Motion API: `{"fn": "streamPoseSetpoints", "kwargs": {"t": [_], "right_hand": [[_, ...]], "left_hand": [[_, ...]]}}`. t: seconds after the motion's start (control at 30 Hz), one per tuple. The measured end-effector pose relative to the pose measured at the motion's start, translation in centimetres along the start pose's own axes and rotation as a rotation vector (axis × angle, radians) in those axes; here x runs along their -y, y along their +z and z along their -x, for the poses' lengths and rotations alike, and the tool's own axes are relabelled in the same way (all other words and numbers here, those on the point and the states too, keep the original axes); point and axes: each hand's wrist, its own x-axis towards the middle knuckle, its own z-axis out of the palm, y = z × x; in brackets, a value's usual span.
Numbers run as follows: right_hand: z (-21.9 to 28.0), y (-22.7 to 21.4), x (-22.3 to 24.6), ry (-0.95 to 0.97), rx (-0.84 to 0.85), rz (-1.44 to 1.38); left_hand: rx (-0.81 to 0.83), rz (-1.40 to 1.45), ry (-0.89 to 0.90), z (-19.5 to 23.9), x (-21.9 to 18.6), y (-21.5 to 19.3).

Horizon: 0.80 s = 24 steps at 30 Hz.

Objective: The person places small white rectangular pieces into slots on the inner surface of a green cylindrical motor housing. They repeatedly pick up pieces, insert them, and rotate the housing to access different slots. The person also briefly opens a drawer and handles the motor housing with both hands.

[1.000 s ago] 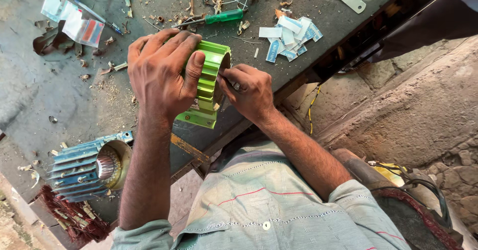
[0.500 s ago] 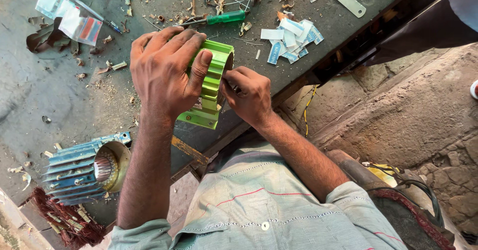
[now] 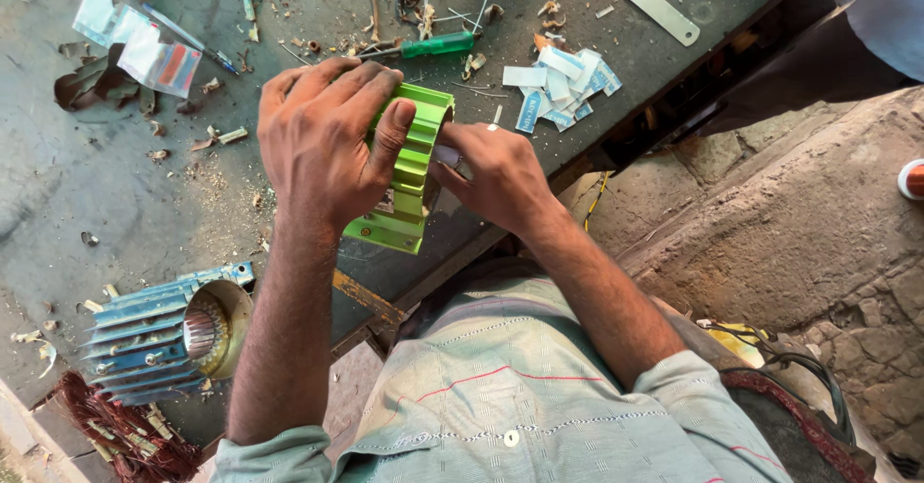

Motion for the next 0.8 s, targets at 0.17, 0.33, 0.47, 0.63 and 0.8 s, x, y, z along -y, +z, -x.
{"fn": "streamPoseSetpoints", "kwargs": {"t": [0.17, 0.33, 0.47, 0.63, 0.8], "right_hand": [[0.8, -0.1, -0.3, -0.074, -0.052, -0.09], [0.3, 0.8, -0.7, -0.147, -0.022, -0.069], [0.0, 0.7, -0.4, -0.14, 0.01, -0.021], [0.4, -0.1, 0.6, -0.096, -0.1, -0.057], [0.4, 0.7, 0.3, -0.102, -0.036, -0.003]], "left_hand": [[0.009, 0.003, -0.014, 0.2, 0.1, 0.1], [0.003, 0.004, -0.001, 0.2, 0.0, 0.1], [0.017, 0.008, -0.01, 0.2, 0.0, 0.1], [-0.005, 0.004, -0.008, 0.1, -0.1, 0.0], [-0.019, -0.002, -0.004, 0.3, 0.0, 0.2]]}}
